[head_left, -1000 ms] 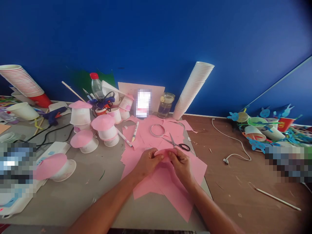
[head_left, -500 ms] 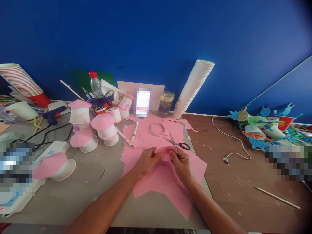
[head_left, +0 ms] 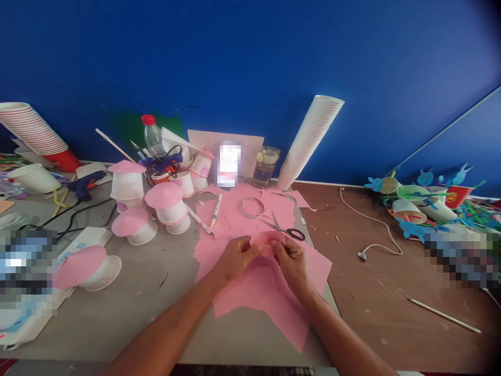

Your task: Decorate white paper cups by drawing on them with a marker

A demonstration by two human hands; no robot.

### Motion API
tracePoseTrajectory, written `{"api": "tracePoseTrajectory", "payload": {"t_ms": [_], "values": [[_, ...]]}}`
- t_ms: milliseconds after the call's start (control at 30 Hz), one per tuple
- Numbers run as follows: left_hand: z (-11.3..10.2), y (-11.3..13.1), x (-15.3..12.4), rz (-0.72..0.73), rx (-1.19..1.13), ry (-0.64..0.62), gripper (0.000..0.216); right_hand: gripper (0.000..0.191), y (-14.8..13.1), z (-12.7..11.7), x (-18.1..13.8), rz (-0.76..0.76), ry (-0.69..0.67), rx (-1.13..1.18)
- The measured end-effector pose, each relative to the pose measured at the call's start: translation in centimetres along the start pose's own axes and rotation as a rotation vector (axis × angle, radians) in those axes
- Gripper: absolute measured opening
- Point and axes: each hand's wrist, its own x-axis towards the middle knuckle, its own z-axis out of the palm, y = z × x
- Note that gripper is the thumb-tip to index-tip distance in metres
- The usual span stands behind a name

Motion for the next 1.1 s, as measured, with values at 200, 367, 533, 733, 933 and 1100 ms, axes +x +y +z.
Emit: {"api": "tracePoseTrajectory", "payload": {"t_ms": [200,367,533,733,933,1100], "values": [[0.3,-0.2,-0.1,-0.020,0.030,0.020,0.037,0.038,-0.1,-0.1,0.1,0.070,-0.051,0.097],[0.0,0.1,-0.2,0.021,0.045,0.002,0.038,0.041,-0.4,0.0,0.0,0.115,-0.087,0.132],[0.0,0.5,-0.3,0.047,0.004,0.044,0.035,0.035,0.4,0.1,-0.1,0.085,-0.117,0.089],[0.0,0.0,-0.2,0.053,0.006,0.091,0.029,0.034,0.5,0.1,-0.1,0.035,-0.114,-0.008],[0.0,0.0,-0.1,0.039,-0.013,0.118,0.026,0.028,-0.3,0.1,-0.1,-0.010,-0.151,-0.016],[-0.1,0.1,-0.2,0.019,-0.026,0.084,0.036,0.036,0.7,0.1,-0.1,0.038,-0.093,-0.008]]}}
